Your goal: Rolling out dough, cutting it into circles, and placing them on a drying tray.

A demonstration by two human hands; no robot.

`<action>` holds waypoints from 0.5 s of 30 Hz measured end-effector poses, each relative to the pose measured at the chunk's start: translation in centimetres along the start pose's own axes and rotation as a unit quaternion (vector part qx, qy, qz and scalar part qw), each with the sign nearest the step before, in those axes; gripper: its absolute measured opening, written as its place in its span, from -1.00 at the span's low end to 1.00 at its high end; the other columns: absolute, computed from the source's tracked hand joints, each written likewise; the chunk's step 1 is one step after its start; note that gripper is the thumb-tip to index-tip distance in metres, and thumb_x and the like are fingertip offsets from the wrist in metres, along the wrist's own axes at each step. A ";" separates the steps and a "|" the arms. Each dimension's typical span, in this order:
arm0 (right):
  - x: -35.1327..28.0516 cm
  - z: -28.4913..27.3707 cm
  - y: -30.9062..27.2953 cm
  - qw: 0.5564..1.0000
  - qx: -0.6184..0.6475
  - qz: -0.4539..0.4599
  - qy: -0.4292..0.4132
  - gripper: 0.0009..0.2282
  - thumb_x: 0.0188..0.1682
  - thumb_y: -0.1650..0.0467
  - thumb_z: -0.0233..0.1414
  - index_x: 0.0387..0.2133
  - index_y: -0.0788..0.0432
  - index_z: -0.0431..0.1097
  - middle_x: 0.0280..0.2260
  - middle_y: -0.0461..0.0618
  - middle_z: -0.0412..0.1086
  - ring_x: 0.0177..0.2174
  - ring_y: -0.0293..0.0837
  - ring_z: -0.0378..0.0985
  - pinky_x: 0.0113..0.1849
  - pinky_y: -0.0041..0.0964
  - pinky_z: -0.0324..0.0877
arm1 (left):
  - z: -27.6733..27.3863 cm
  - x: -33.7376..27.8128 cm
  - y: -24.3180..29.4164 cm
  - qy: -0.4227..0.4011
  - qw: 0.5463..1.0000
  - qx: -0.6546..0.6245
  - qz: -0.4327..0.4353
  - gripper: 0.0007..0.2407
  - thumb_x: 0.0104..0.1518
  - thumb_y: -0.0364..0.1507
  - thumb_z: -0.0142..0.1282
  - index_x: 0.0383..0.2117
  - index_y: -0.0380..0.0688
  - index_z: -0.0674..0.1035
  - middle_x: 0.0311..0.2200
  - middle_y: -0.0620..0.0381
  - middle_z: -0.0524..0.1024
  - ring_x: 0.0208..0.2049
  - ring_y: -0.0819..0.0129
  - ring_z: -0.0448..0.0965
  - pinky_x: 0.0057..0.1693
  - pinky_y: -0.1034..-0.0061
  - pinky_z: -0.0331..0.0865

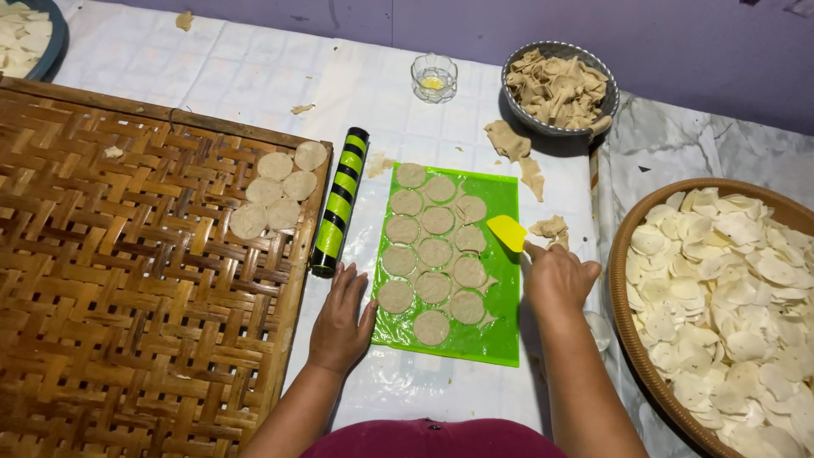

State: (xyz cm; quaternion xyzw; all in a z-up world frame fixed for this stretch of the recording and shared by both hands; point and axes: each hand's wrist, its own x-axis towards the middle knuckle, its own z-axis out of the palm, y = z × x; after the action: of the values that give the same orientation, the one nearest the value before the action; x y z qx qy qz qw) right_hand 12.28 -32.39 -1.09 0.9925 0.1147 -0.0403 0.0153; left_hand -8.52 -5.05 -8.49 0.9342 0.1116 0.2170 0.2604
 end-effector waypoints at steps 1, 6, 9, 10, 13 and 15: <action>0.9 1.2 0.4 1.000 0.000 -0.001 0.000 -0.59 0.11 0.40 -0.18 0.07 -0.39 0.48 -0.23 -0.12 0.49 -0.08 -0.01 0.53 0.01 0.06 0.12 | 0.0 0.0 -0.1 0.000 1.000 0.001 0.000 -0.65 0.27 -0.30 0.03 0.14 -0.15 0.43 0.24 -0.14 0.31 0.37 -0.08 0.17 0.34 0.19 0.26; 3.3 4.0 0.6 0.999 -0.022 -0.028 -0.005 -0.54 0.03 0.44 -0.17 -0.01 -0.50 0.51 -0.27 -0.19 0.48 -0.13 -0.04 0.55 -0.04 0.08 0.14 | 0.0 -0.2 -0.1 -0.004 1.000 0.000 0.001 -0.65 0.26 -0.32 0.04 0.14 -0.17 0.42 0.25 -0.16 0.30 0.38 -0.09 0.16 0.34 0.18 0.27; 3.5 3.3 -0.9 0.999 0.038 -0.010 -0.029 -0.53 0.05 0.44 -0.19 0.02 -0.50 0.49 -0.24 -0.10 0.50 -0.10 0.01 0.58 0.00 0.08 0.16 | 0.0 -0.1 -0.1 0.001 1.000 -0.005 0.000 -0.64 0.27 -0.31 0.03 0.15 -0.17 0.42 0.25 -0.16 0.30 0.38 -0.11 0.16 0.34 0.15 0.27; 4.0 4.3 -0.6 0.999 0.038 -0.011 -0.029 -0.53 0.05 0.44 -0.19 0.02 -0.50 0.49 -0.24 -0.10 0.50 -0.10 0.01 0.58 0.00 0.08 0.16 | -0.1 0.0 0.0 0.002 1.000 -0.005 0.000 -0.64 0.27 -0.31 0.03 0.15 -0.17 0.42 0.25 -0.16 0.30 0.38 -0.11 0.16 0.34 0.15 0.27; 4.7 5.7 -0.2 0.976 0.201 0.055 -0.057 -0.64 0.08 0.35 -0.10 0.03 -0.45 0.49 -0.18 0.00 0.57 -0.04 0.10 0.57 0.01 0.08 0.24 | -0.4 0.0 0.3 0.006 1.000 -0.020 -0.003 -0.65 0.27 -0.31 0.03 0.14 -0.17 0.42 0.25 -0.15 0.30 0.37 -0.12 0.16 0.33 0.16 0.27; 4.3 4.7 -0.5 0.943 0.317 0.091 -0.049 -0.68 0.08 0.35 -0.03 0.03 -0.34 0.52 -0.15 0.11 0.57 -0.02 0.18 0.54 -0.02 0.06 0.36 | -0.6 0.1 0.4 0.005 0.999 -0.041 -0.015 -0.64 0.28 -0.29 0.01 0.15 -0.16 0.42 0.26 -0.15 0.30 0.38 -0.10 0.15 0.34 0.17 0.26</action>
State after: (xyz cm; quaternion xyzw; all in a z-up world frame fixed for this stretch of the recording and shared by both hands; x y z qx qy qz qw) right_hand 16.00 -31.13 -6.16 0.9491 0.0042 -0.1211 -0.2908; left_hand -8.66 -5.13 -7.77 0.9199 0.1182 0.2223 0.3007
